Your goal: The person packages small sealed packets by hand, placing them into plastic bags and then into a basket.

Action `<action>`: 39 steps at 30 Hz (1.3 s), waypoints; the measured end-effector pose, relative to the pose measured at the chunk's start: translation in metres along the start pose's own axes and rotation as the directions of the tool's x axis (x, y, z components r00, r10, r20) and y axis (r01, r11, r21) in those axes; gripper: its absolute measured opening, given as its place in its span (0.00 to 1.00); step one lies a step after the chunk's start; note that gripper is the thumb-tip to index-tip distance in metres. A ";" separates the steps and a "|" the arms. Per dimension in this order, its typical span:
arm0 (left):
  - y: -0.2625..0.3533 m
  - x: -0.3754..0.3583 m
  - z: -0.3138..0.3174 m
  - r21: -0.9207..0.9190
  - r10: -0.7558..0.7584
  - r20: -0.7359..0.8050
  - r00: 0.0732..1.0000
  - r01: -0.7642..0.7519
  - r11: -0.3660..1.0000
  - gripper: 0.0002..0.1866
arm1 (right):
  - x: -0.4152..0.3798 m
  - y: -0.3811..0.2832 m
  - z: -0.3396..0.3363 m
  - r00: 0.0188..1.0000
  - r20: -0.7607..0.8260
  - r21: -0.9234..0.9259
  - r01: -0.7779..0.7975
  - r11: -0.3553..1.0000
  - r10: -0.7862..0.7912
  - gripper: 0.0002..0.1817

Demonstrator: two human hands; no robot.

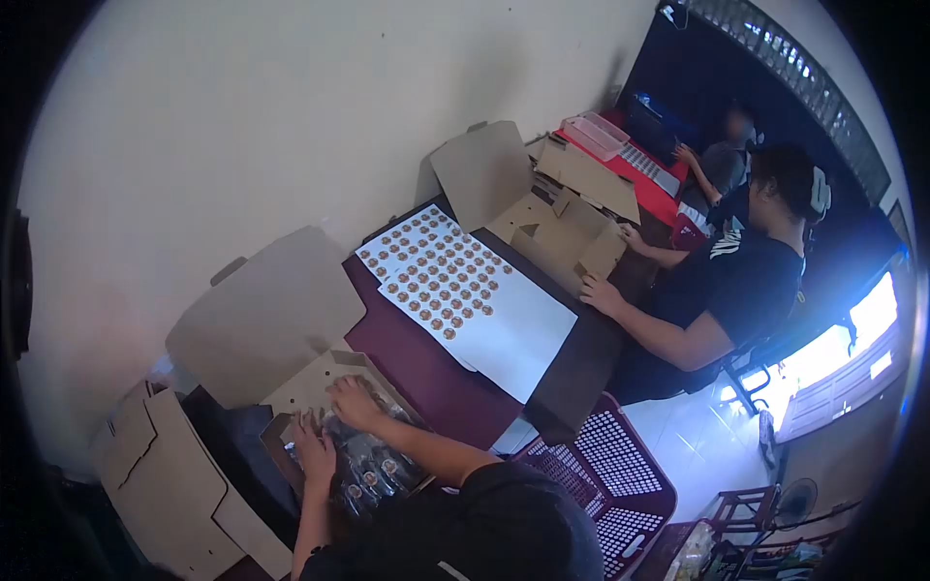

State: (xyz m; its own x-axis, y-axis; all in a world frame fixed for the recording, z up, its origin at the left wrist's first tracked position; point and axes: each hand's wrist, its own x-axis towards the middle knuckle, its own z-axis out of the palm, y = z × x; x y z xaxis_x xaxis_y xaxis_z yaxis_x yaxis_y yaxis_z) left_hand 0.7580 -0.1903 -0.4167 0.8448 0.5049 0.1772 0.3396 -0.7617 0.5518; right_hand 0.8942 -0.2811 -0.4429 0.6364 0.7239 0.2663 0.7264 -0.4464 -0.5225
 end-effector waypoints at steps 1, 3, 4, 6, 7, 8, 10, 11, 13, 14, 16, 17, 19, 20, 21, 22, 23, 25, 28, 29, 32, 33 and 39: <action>-0.005 -0.007 0.012 -0.045 -0.015 0.031 0.999 0.016 0.999 0.25 | -0.014 0.003 0.015 1.000 -0.006 -0.010 0.003 1.000 -0.003 0.16; -0.012 -0.020 0.017 -0.014 -0.041 0.142 0.989 0.044 0.999 0.26 | -0.032 0.007 0.015 0.997 0.080 0.019 -0.010 1.000 0.008 0.16; -0.016 -0.024 0.020 0.019 -0.084 0.248 0.965 0.082 0.996 0.27 | -0.036 0.011 0.014 0.984 0.179 0.050 -0.020 0.999 0.011 0.17; -0.024 -0.027 0.022 0.035 -0.035 0.256 0.966 0.027 0.999 0.27 | -0.034 0.018 0.010 0.968 0.251 0.045 -0.020 0.999 0.008 0.16; -0.026 -0.030 0.020 0.053 0.010 0.265 0.964 -0.024 0.998 0.27 | -0.033 0.019 0.008 0.946 0.324 0.046 -0.019 0.999 0.003 0.16; -0.027 -0.031 0.020 0.053 0.021 0.269 0.963 -0.037 0.998 0.27 | -0.031 0.020 0.005 0.938 0.345 0.050 -0.004 0.999 -0.014 0.16; -0.029 -0.032 0.022 0.057 0.032 0.275 0.961 -0.050 0.997 0.27 | -0.030 0.021 0.005 0.937 0.350 0.060 -0.009 0.998 -0.012 0.16; -0.031 -0.032 0.022 0.062 0.041 0.287 0.957 -0.061 0.996 0.27 | -0.029 0.021 0.006 0.934 0.358 0.074 -0.020 0.997 -0.008 0.15; -0.031 -0.035 0.020 0.045 0.057 0.318 0.946 -0.075 0.996 0.28 | -0.029 0.012 0.010 0.919 0.392 0.080 -0.064 0.995 0.028 0.19; -0.026 -0.039 0.021 0.095 0.034 0.270 0.962 -0.061 0.994 0.29 | -0.031 0.006 0.015 0.938 0.335 -0.016 -0.090 0.996 0.090 0.21; -0.022 -0.047 0.017 0.138 -0.016 0.248 0.969 -0.019 0.990 0.32 | -0.036 -0.004 0.015 0.937 0.284 -0.053 -0.197 0.979 0.204 0.29; -0.018 -0.051 0.018 0.152 0.013 0.273 0.962 -0.057 0.987 0.32 | -0.040 -0.008 0.011 0.937 0.260 -0.036 -0.231 0.972 0.233 0.29; -0.013 -0.064 0.012 0.263 -0.055 0.231 0.971 -0.008 0.965 0.33 | -0.050 -0.019 0.011 0.958 0.216 0.129 -0.222 0.966 0.191 0.32; -0.031 -0.071 0.020 0.302 -0.057 0.288 0.956 -0.034 0.953 0.34 | -0.053 -0.021 0.008 0.933 0.308 0.100 -0.226 0.969 0.185 0.35; -0.027 -0.072 0.015 0.322 -0.052 0.296 0.954 -0.048 0.946 0.34 | -0.057 -0.024 0.003 0.935 0.298 0.122 -0.235 0.964 0.190 0.35; -0.022 -0.077 0.013 0.314 -0.091 0.378 0.921 -0.035 0.949 0.35 | -0.063 -0.025 -0.004 0.895 0.408 0.071 -0.229 0.971 0.181 0.36; -0.017 -0.081 0.012 0.306 -0.130 0.461 0.878 -0.019 0.952 0.35 | -0.070 -0.026 -0.008 0.839 0.515 0.020 -0.218 0.976 0.177 0.37; -0.012 -0.082 0.010 0.329 -0.150 0.477 0.866 -0.018 0.944 0.36 | -0.082 -0.029 -0.014 0.841 0.508 0.012 -0.225 0.974 0.188 0.40; 0.003 -0.091 0.007 0.305 -0.053 0.368 0.928 -0.067 0.950 0.37 | -0.103 -0.032 -0.014 0.926 0.307 0.057 -0.250 0.967 0.221 0.47; 0.003 -0.097 0.008 0.309 -0.052 0.385 0.922 -0.075 0.948 0.37 | -0.112 -0.031 -0.013 0.921 0.310 0.065 -0.267 0.962 0.235 0.47; -0.004 -0.106 0.020 0.307 -0.036 0.551 0.834 -0.163 0.938 0.37 | -0.129 -0.029 -0.019 0.806 0.553 -0.045 -0.222 0.974 0.209 0.46; -0.004 -0.109 0.023 0.318 -0.081 0.541 0.837 -0.114 0.941 0.37 | -0.134 -0.030 -0.023 0.805 0.552 -0.043 -0.231 0.972 0.216 0.46; -0.012 -0.114 0.023 0.300 -0.024 0.458 0.889 -0.129 0.945 0.37 | -0.151 -0.046 -0.032 0.770 0.551 -0.125 -0.304 0.944 0.321 0.38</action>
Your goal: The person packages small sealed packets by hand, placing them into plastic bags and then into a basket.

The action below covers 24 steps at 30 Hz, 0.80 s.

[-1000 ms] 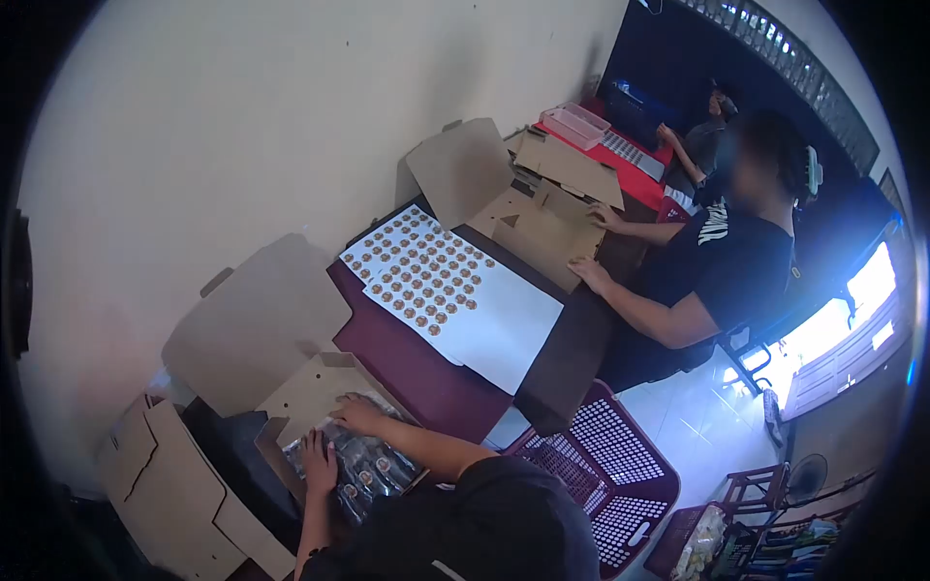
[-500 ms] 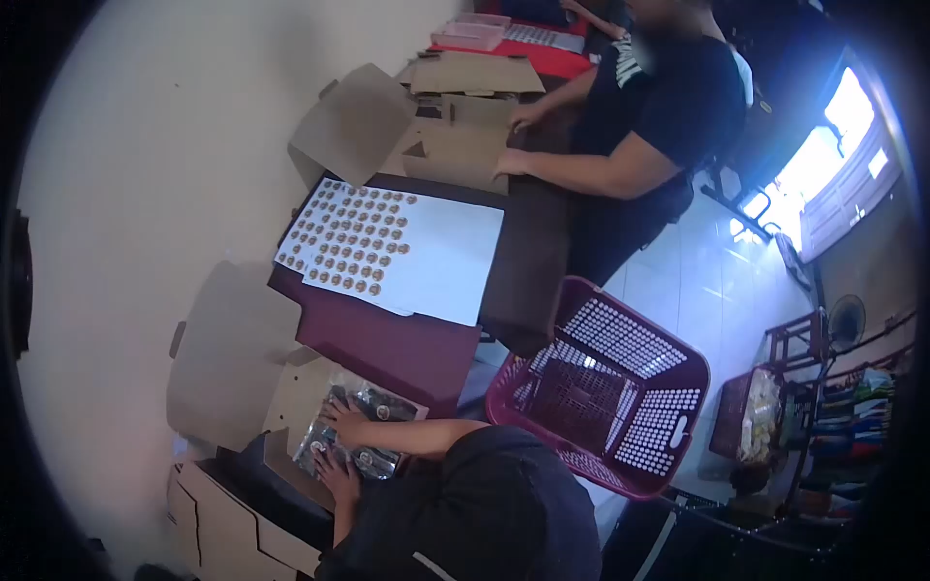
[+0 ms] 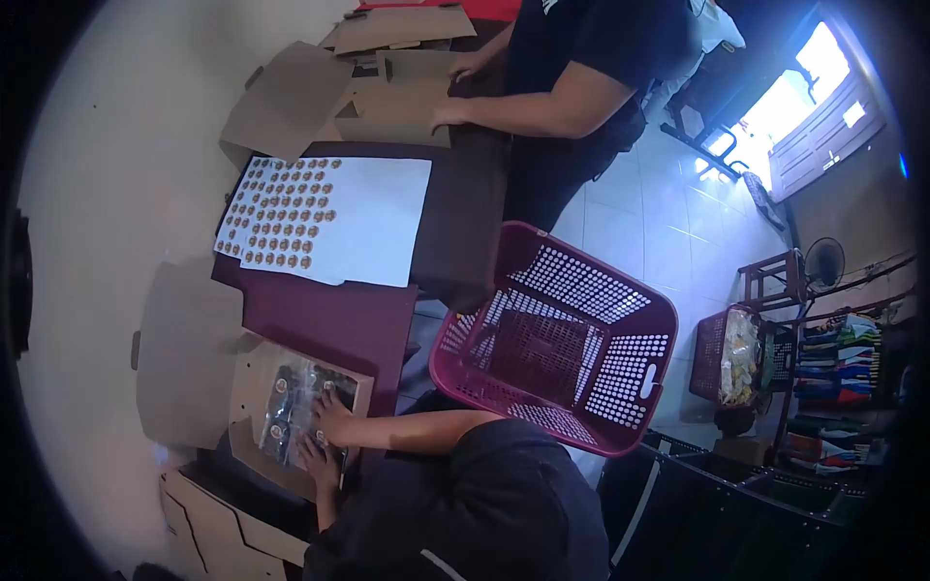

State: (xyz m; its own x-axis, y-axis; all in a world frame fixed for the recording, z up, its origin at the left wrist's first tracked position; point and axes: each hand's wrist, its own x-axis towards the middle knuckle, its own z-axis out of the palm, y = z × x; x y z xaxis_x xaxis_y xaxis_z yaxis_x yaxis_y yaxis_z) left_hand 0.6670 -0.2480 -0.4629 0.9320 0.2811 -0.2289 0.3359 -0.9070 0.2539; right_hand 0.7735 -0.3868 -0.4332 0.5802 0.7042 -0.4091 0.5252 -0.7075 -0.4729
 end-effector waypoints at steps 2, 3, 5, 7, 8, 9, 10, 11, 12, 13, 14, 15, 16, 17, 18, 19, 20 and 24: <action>-0.008 -0.001 -0.001 -0.079 0.093 0.104 0.990 -0.084 0.993 0.38 | -0.007 -0.001 0.006 0.999 -0.021 -0.055 0.023 0.998 -0.024 0.35; -0.006 -0.002 -0.005 -0.131 0.078 0.112 0.991 -0.063 0.989 0.38 | -0.006 -0.004 0.010 0.998 -0.059 -0.067 -0.009 0.998 0.005 0.33; 0.007 -0.011 -0.020 -0.113 0.056 0.098 0.994 -0.044 0.993 0.38 | 0.002 -0.009 0.029 0.980 -0.191 -0.048 -0.068 0.997 0.058 0.29; -0.005 -0.011 -0.016 -0.120 0.087 0.123 0.989 -0.072 0.990 0.37 | -0.010 -0.016 0.026 0.974 -0.213 -0.046 -0.094 0.995 0.082 0.28; -0.018 -0.010 -0.009 -0.116 0.114 0.136 0.984 -0.099 0.988 0.37 | -0.019 -0.019 0.021 0.969 -0.227 -0.048 -0.113 0.992 0.100 0.28; -0.020 -0.012 -0.014 -0.117 0.164 0.162 0.973 -0.146 0.982 0.38 | -0.027 -0.020 0.012 0.988 -0.151 -0.079 -0.056 0.995 0.044 0.25; -0.018 -0.015 -0.018 -0.131 0.201 0.175 0.964 -0.180 0.975 0.38 | -0.025 -0.022 0.023 0.987 -0.149 -0.087 -0.071 0.994 0.057 0.25; -0.016 -0.016 -0.026 -0.146 0.209 0.193 0.959 -0.182 0.972 0.37 | -0.020 -0.022 0.033 0.973 -0.212 -0.118 -0.121 0.986 0.094 0.24; -0.016 -0.018 -0.030 -0.169 0.194 0.165 0.967 -0.166 0.971 0.37 | -0.014 -0.024 0.039 0.955 -0.275 -0.152 -0.156 0.976 0.109 0.23; -0.018 -0.019 -0.033 -0.202 0.214 0.195 0.957 -0.175 0.964 0.36 | -0.021 -0.027 0.031 0.944 -0.294 -0.149 -0.203 0.968 0.153 0.21; -0.020 -0.019 -0.038 -0.233 0.238 0.220 0.946 -0.186 0.955 0.35 | -0.020 -0.026 0.032 0.948 -0.297 -0.189 -0.179 0.965 0.118 0.21; -0.019 -0.023 -0.040 -0.212 0.216 0.218 0.952 -0.170 0.962 0.34 | -0.016 -0.024 0.035 0.939 -0.313 -0.129 -0.192 0.973 0.144 0.20; -0.021 -0.027 -0.039 -0.234 0.200 0.184 0.962 -0.154 0.960 0.34 | -0.019 -0.024 0.031 0.931 -0.323 -0.067 -0.204 0.977 0.173 0.19; -0.022 -0.030 -0.039 -0.189 0.229 0.186 0.956 -0.194 0.963 0.34 | -0.025 -0.024 0.026 0.937 -0.305 -0.045 -0.191 0.981 0.169 0.19; -0.023 -0.033 -0.037 -0.141 0.257 0.188 0.948 -0.233 0.962 0.34 | -0.026 -0.023 0.023 0.940 -0.310 -0.084 -0.174 0.981 0.141 0.19; -0.024 -0.037 -0.033 -0.101 0.276 0.132 0.952 -0.264 0.959 0.32 | -0.025 -0.023 0.026 0.934 -0.322 -0.072 -0.189 0.979 0.156 0.19; -0.027 -0.040 -0.032 -0.114 0.261 0.110 0.959 -0.249 0.962 0.32 | -0.023 -0.024 0.029 0.927 -0.331 -0.053 -0.203 0.978 0.175 0.20; -0.022 -0.044 -0.049 -0.239 0.235 0.074 0.969 -0.212 0.948 0.28 | -0.014 -0.024 0.032 0.918 -0.349 -0.079 -0.229 0.970 0.189 0.20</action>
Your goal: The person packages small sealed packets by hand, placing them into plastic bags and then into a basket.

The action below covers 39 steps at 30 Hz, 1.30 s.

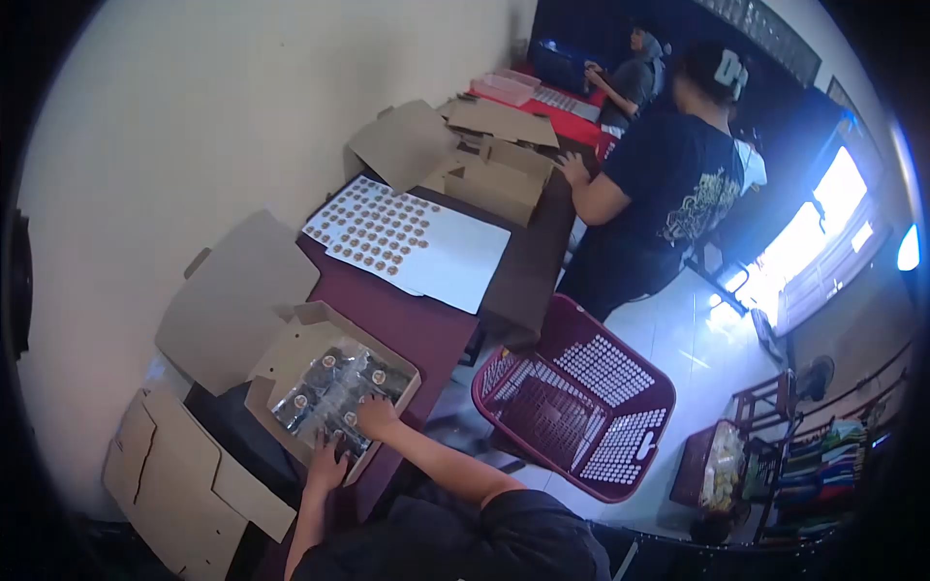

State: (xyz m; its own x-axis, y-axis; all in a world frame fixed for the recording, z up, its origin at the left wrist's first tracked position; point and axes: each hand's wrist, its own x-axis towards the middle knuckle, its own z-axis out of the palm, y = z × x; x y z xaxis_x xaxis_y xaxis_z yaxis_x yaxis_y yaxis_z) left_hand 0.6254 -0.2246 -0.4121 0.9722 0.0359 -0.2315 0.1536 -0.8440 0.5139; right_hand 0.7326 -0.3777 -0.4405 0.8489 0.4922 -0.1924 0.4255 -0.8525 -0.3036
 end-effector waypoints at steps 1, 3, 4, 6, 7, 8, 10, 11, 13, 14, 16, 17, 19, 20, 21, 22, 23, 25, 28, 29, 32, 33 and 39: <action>-0.002 0.001 -0.002 -0.081 -0.022 0.032 0.999 0.025 0.996 0.26 | 0.003 0.000 -0.004 0.998 0.061 0.007 -0.001 1.000 0.001 0.19; -0.013 0.005 0.002 -0.105 -0.021 0.037 0.999 0.025 0.994 0.23 | 0.012 0.000 -0.009 0.995 0.090 -0.005 0.033 0.999 -0.032 0.19; -0.019 0.009 0.004 -0.109 -0.023 0.019 1.000 0.025 0.994 0.23 | 0.017 0.002 -0.008 0.990 0.130 -0.005 0.049 0.999 -0.048 0.18; -0.024 0.018 0.002 -0.200 -0.055 0.050 0.997 0.064 0.978 0.23 | 0.028 0.010 -0.009 0.989 0.112 0.046 0.088 0.995 -0.092 0.18; -0.023 0.023 0.001 -0.209 -0.064 0.035 0.997 0.070 0.975 0.23 | 0.035 0.015 -0.010 0.988 0.065 0.062 0.132 0.989 -0.136 0.18; -0.022 0.027 0.000 -0.293 -0.085 0.002 0.996 0.082 0.953 0.23 | 0.040 0.019 -0.010 0.983 0.024 0.080 0.180 0.980 -0.183 0.17; -0.018 0.032 -0.004 -0.383 -0.139 -0.039 0.989 0.114 0.916 0.22 | 0.048 0.019 -0.034 0.983 0.031 0.049 0.182 0.982 -0.183 0.19; -0.015 0.037 -0.005 -0.295 -0.108 -0.138 0.984 0.063 0.953 0.23 | 0.054 0.023 -0.036 0.985 0.004 0.090 0.173 0.981 -0.174 0.21; -0.002 0.056 -0.009 -0.161 -0.031 -0.339 0.940 -0.025 0.987 0.26 | 0.074 0.044 -0.034 0.979 -0.035 0.094 0.204 0.975 -0.201 0.24; -0.002 0.056 -0.009 -0.136 -0.070 -0.449 0.891 0.009 0.991 0.28 | 0.086 0.047 -0.020 0.954 0.002 0.068 0.300 0.952 -0.301 0.25; -0.006 0.066 -0.003 -0.027 -0.140 -0.460 0.877 0.143 0.989 0.29 | 0.087 0.051 -0.036 0.939 0.062 0.190 0.322 0.927 -0.339 0.25; -0.020 0.067 0.011 -0.057 -0.211 -0.467 0.859 0.209 0.976 0.29 | 0.091 0.059 -0.028 0.919 0.011 0.199 0.385 0.901 -0.395 0.24; -0.039 0.073 0.027 -0.106 -0.280 -0.342 0.897 0.260 0.960 0.28 | 0.102 0.061 -0.023 0.875 -0.028 0.204 0.478 0.855 -0.483 0.24; -0.041 0.071 0.028 -0.124 -0.318 -0.352 0.880 0.293 0.948 0.28 | 0.105 0.061 -0.026 0.891 0.023 0.189 0.442 0.877 -0.454 0.23; -0.033 0.068 0.020 -0.119 -0.338 -0.321 0.885 0.317 0.941 0.28 | 0.109 0.061 -0.029 0.907 0.069 0.170 0.399 0.901 -0.415 0.22; -0.028 0.069 0.016 -0.111 -0.356 -0.281 0.891 0.338 0.935 0.27 | 0.115 0.061 -0.029 0.897 0.089 0.173 0.414 0.894 -0.432 0.22; -0.025 0.072 0.014 -0.141 -0.382 -0.285 0.879 0.355 0.924 0.26 | 0.121 0.061 -0.029 0.898 0.043 0.175 0.424 0.889 -0.437 0.21; -0.021 0.075 0.011 -0.124 -0.384 -0.341 0.858 0.364 0.923 0.26 | 0.131 0.053 -0.033 0.873 -0.100 0.212 0.487 0.847 -0.477 0.19; -0.026 0.082 0.007 -0.116 -0.381 -0.419 0.824 0.368 0.923 0.23 | 0.139 0.037 -0.045 0.757 -0.163 0.248 0.652 0.717 -0.632 0.18; -0.031 0.082 0.004 -0.091 -0.383 -0.385 0.840 0.378 0.921 0.22 | 0.145 0.036 -0.039 0.713 -0.168 0.270 0.698 0.664 -0.681 0.17; -0.034 0.080 -0.008 -0.015 -0.378 -0.361 0.852 0.400 0.916 0.20 | 0.153 0.036 -0.031 0.738 -0.092 0.311 0.659 0.685 -0.669 0.16; -0.034 0.080 -0.009 -0.015 -0.376 -0.354 0.856 0.397 0.918 0.21 | 0.154 0.033 -0.037 0.737 -0.086 0.317 0.658 0.683 -0.670 0.16; -0.020 0.080 -0.004 -0.070 -0.435 -0.382 0.815 0.444 0.893 0.22 | 0.149 0.034 -0.039 0.750 -0.051 0.256 0.648 0.718 -0.659 0.18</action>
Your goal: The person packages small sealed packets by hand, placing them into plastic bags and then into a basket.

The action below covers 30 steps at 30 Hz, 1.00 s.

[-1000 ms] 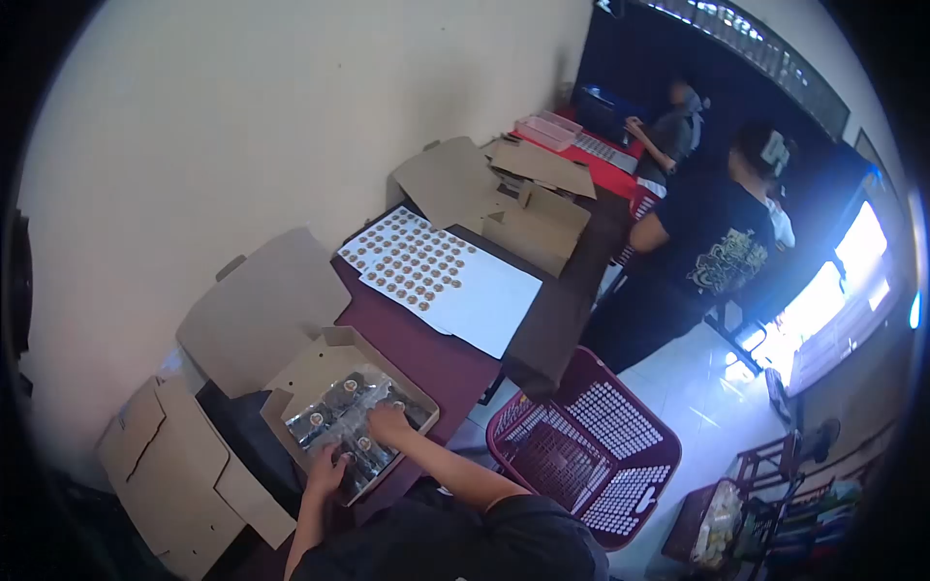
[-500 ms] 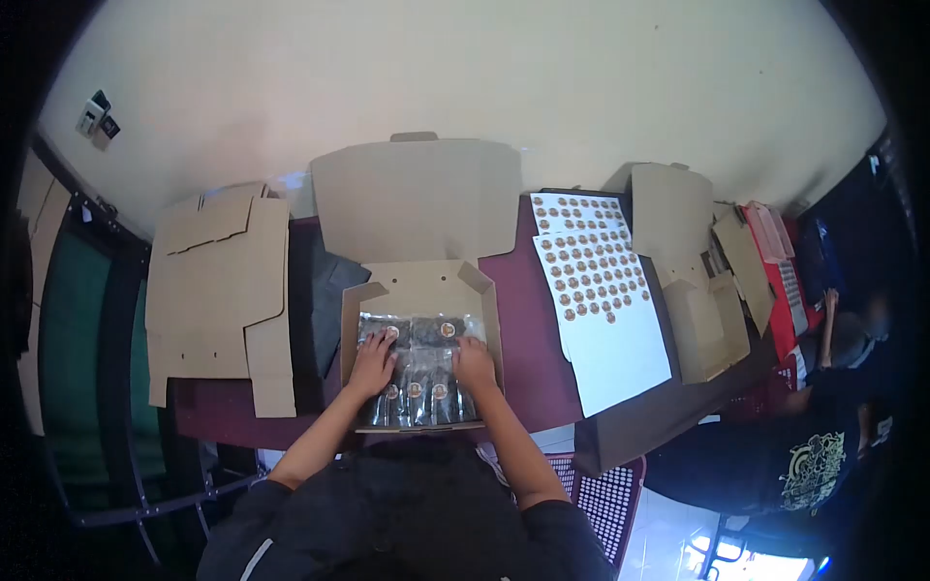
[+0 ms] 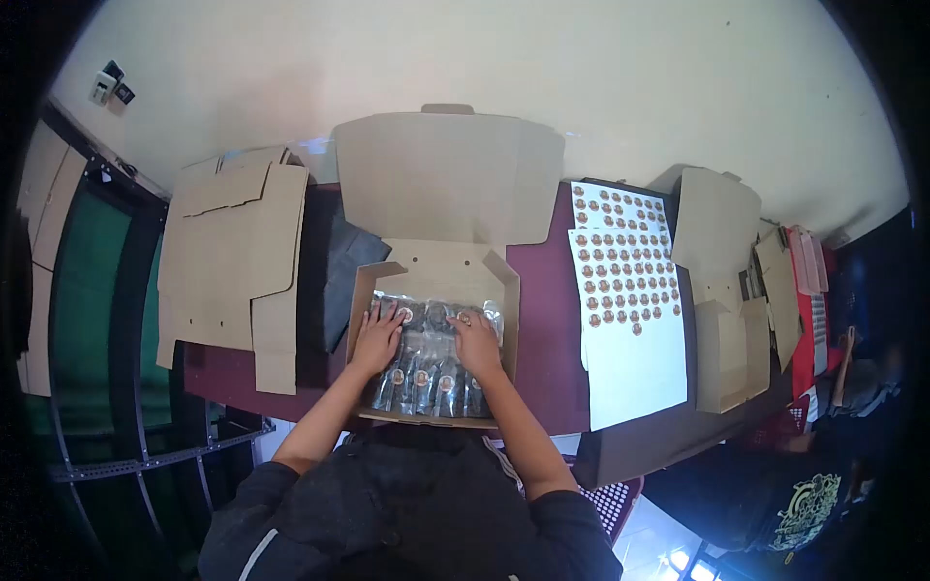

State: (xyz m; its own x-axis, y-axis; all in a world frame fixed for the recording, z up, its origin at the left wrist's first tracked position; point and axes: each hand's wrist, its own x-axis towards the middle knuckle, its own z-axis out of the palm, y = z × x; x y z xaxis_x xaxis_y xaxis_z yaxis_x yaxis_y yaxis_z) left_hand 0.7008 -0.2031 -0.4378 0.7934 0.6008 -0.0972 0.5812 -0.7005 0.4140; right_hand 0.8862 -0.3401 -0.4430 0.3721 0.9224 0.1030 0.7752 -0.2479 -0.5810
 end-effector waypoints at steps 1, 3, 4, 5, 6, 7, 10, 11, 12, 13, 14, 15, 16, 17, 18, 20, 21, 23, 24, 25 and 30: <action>0.003 -0.003 0.001 -0.023 -0.025 -0.057 0.998 0.023 0.999 0.22 | -0.002 -0.001 0.003 0.999 -0.044 -0.029 -0.008 1.000 0.007 0.17; 0.007 -0.020 0.002 -0.057 -0.036 -0.053 0.998 0.033 0.998 0.25 | -0.008 -0.008 0.004 0.996 -0.083 -0.052 -0.018 0.998 0.014 0.16; 0.008 -0.028 0.004 -0.061 -0.027 -0.017 0.999 0.026 0.998 0.27 | -0.013 -0.014 -0.001 0.996 -0.090 0.054 -0.002 0.999 0.007 0.15; 0.009 -0.035 0.005 -0.065 -0.014 0.018 1.000 0.015 0.998 0.28 | -0.016 -0.019 -0.006 0.995 -0.101 0.158 0.013 0.987 0.003 0.13; 0.013 -0.042 0.003 -0.102 -0.012 0.067 0.998 0.019 0.995 0.33 | -0.020 -0.021 -0.008 0.995 -0.102 0.159 0.010 0.987 0.007 0.13; 0.017 -0.050 0.002 -0.100 -0.012 0.071 0.997 0.019 0.995 0.33 | -0.025 -0.025 -0.008 0.998 -0.069 0.210 0.004 0.978 0.010 0.12; 0.026 -0.068 -0.001 -0.220 -0.012 0.085 0.996 0.031 0.975 0.39 | -0.038 -0.038 -0.004 1.000 0.004 0.265 0.012 0.964 -0.014 0.11; 0.019 -0.072 0.010 -0.222 -0.016 0.085 0.996 0.034 0.974 0.39 | -0.043 -0.042 -0.001 0.998 0.046 0.265 0.034 0.964 -0.047 0.11; 0.005 -0.075 0.028 -0.255 -0.034 0.052 0.998 0.046 0.966 0.39 | -0.048 -0.047 0.003 0.995 0.056 0.310 0.056 0.949 -0.077 0.11; 0.004 -0.077 0.029 -0.286 -0.055 0.018 0.998 0.058 0.956 0.39 | -0.053 -0.051 0.008 0.995 0.061 0.310 0.060 0.949 -0.083 0.11; 0.002 -0.077 0.029 -0.277 -0.105 0.072 0.992 0.121 0.953 0.36 | -0.056 -0.055 0.014 0.985 0.111 0.341 0.088 0.936 -0.133 0.11; 0.001 -0.076 0.031 -0.277 -0.111 0.067 0.992 0.125 0.953 0.36 | -0.059 -0.059 0.020 0.970 0.157 0.372 0.114 0.921 -0.184 0.12; 0.001 -0.074 0.033 -0.311 -0.145 0.052 0.988 0.154 0.938 0.34 | -0.061 -0.062 0.025 0.949 0.244 0.348 0.104 0.932 -0.197 0.13; 0.002 -0.073 0.036 -0.346 -0.180 0.037 0.983 0.182 0.921 0.32 | -0.064 -0.065 0.029 0.947 0.248 0.347 0.110 0.931 -0.204 0.13; 0.003 -0.072 0.036 -0.362 -0.200 0.030 0.979 0.197 0.911 0.30 | -0.065 -0.071 0.028 0.941 0.273 0.331 0.102 0.938 -0.198 0.13; 0.002 -0.072 0.039 -0.403 -0.219 -0.002 0.976 0.200 0.893 0.30 | -0.063 -0.078 0.026 0.922 0.340 0.298 0.081 0.951 -0.185 0.14; 0.003 -0.073 0.039 -0.441 -0.235 -0.024 0.972 0.201 0.875 0.30 | -0.064 -0.078 0.029 0.919 0.344 0.300 0.086 0.950 -0.191 0.14; 0.006 -0.079 0.039 -0.422 -0.271 -0.006 0.963 0.243 0.873 0.30 | -0.068 -0.076 0.037 0.925 0.299 0.362 0.118 0.925 -0.235 0.15; 0.005 -0.080 0.041 -0.431 -0.268 -0.009 0.963 0.238 0.871 0.32 | -0.068 -0.075 0.039 0.922 0.305 0.359 0.122 0.925 -0.239 0.14; 0.004 -0.079 0.043 -0.438 -0.262 -0.016 0.965 0.229 0.869 0.33 | -0.065 -0.073 0.040 0.922 0.300 0.357 0.128 0.925 -0.243 0.14; 0.016 -0.079 0.034 -0.369 -0.308 0.015 0.951 0.291 0.882 0.40 | -0.064 -0.073 0.026 0.969 0.219 0.467 -0.002 0.884 -0.113 0.10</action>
State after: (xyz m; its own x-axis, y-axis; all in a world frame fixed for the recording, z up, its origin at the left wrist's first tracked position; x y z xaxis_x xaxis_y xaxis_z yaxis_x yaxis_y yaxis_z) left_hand 0.6536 -0.2742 -0.4542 0.5784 0.7817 -0.2333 0.6774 -0.3008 0.6713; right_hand 0.7919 -0.3735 -0.4282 0.1613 0.9868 -0.0113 0.4459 -0.0830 -0.8912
